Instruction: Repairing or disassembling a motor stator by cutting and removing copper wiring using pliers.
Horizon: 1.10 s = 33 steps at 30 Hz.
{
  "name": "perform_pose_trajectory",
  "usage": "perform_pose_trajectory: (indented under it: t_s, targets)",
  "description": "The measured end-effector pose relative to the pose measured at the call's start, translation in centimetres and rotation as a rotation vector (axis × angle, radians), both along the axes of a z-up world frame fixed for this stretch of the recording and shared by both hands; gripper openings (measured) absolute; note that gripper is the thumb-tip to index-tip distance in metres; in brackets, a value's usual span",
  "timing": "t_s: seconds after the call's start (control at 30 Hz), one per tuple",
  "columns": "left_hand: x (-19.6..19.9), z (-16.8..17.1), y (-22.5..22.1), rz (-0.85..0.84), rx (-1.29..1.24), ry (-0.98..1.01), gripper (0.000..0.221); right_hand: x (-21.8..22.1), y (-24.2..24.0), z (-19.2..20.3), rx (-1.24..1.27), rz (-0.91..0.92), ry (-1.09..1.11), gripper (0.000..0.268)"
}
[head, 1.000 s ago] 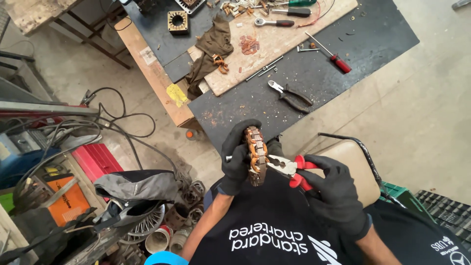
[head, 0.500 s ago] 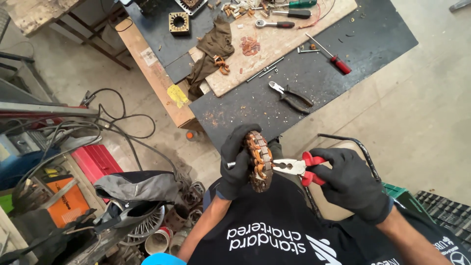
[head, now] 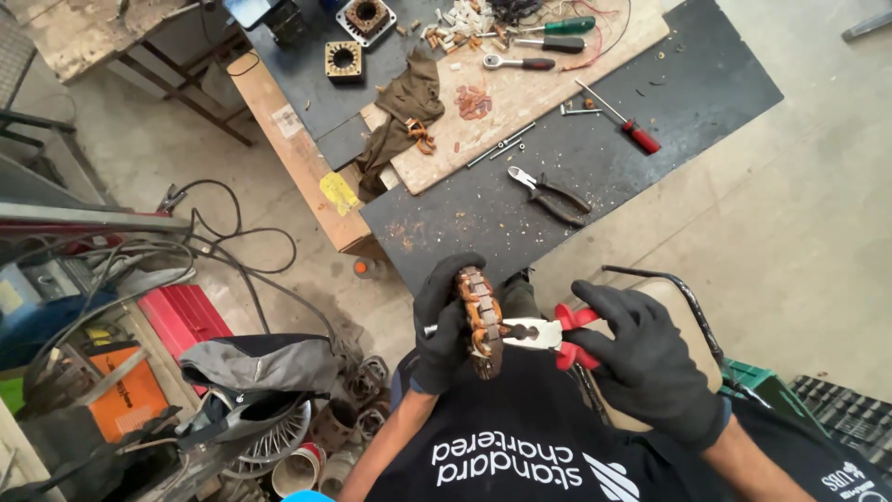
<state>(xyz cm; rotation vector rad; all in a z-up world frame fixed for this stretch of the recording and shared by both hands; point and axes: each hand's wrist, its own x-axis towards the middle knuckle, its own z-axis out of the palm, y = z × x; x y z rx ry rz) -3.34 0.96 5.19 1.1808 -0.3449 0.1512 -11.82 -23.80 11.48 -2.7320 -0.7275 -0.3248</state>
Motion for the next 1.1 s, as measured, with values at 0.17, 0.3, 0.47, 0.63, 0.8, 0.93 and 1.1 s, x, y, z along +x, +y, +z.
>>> perform_pose_trajectory:
  t_s: [0.17,0.3,0.47,0.63,0.8,0.93,1.1]
  targets:
    - [-0.8,0.9,-0.9,0.065,0.025,-0.007,0.054,-2.1,-0.3,-1.8,0.047,-0.090,0.056,0.040]
    - [-0.8,1.3,-1.3,0.047,0.100,-0.046,0.056,-1.5,-0.9,-1.2,0.060,-0.153,-0.076,0.013]
    - [-0.7,2.1,-1.5,0.104,0.178,-0.088,0.056,-2.0,-2.6,-2.5,0.037,-0.064,-0.062,0.009]
    - [-0.6,2.3,-1.6,0.082,0.211,-0.116,0.051,-0.7,-4.3,-4.4,-0.014,0.004,-0.111,0.016]
    - [-0.9,0.9,-1.9,0.015,0.144,-0.135,0.057,1.4,-4.5,-1.2,-0.090,0.159,-0.124,0.018]
    - [-1.4,0.0,-1.8,-0.105,0.099,-0.017,0.050,2.3,-4.3,-0.3,-0.133,0.209,-0.127,0.026]
    - [-1.1,-2.5,-1.8,-0.139,-0.043,0.110,0.053,2.1,-4.1,-0.6,-0.095,0.161,-0.095,0.013]
